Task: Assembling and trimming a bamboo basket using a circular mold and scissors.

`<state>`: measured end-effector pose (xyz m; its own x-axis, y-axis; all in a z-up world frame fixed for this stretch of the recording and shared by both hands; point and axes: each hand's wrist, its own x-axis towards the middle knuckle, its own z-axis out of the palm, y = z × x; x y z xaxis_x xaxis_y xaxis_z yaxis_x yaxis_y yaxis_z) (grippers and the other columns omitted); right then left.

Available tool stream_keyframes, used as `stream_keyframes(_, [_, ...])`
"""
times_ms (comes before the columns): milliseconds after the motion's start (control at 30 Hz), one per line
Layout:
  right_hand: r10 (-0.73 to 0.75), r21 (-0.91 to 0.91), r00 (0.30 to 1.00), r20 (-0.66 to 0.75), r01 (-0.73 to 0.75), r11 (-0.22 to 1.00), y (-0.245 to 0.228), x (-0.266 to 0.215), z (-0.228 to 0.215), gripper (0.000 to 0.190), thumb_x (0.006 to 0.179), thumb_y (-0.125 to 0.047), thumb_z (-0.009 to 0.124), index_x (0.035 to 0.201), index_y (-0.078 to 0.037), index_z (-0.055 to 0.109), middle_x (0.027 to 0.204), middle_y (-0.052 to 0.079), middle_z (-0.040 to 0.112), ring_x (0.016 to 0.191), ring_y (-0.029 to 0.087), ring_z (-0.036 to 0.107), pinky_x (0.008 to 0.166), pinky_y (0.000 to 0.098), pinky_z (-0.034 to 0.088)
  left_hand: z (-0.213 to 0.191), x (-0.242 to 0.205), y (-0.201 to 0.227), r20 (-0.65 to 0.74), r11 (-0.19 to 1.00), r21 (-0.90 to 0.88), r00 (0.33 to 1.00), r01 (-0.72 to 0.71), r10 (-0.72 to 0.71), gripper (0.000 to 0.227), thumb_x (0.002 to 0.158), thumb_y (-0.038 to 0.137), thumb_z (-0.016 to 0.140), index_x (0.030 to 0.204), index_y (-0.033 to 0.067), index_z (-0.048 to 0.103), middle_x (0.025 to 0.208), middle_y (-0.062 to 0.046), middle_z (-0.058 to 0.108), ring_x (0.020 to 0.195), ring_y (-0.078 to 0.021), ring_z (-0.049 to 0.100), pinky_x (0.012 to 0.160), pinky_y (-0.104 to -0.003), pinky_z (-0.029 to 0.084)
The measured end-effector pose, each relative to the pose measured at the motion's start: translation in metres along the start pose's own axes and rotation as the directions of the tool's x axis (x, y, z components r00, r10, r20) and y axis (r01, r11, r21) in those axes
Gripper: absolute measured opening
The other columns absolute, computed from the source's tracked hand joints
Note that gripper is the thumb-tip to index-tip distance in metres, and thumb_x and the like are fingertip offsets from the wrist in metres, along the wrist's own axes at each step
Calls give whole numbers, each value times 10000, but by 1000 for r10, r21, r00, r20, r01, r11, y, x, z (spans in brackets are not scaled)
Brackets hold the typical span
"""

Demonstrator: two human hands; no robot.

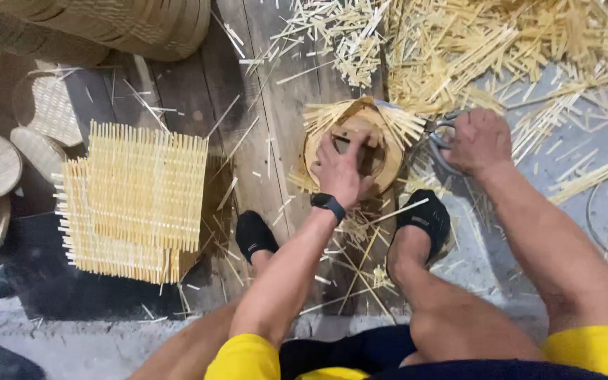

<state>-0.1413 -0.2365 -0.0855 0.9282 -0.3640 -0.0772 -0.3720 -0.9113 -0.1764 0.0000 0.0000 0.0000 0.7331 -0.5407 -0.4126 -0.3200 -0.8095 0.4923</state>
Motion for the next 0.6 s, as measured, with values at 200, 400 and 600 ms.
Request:
stream_keyframes(200, [28,-43,999,21,-27,999,-8,18,0,452,646,-325,781,985,-34,715,961,179,678,936,354,658,857,452,551,-5,5,-4,13,969,159,982,-190,191,950,588,184,881,1430,388,493,1467,-239,329,1349,-482,383,994,-638,358])
stream_keyframes(400, [18,-28,994,110,-15,1000,3,6,-2,488,697,-403,822,971,-15,709,978,197,681,979,363,651,862,459,538,-10,10,-17,80,912,258,948,-319,309,920,579,99,821,1400,404,539,1515,-202,349,1348,-446,404,1025,-626,335])
stream_keyframes(600, [-18,-22,1000,6,18,1000,-9,24,5,456,683,-390,795,973,-44,724,959,181,699,929,351,680,793,463,558,-2,14,-38,154,829,308,884,-467,441,877,662,168,822,1449,452,556,1593,-169,325,1431,-421,394,1104,-617,320])
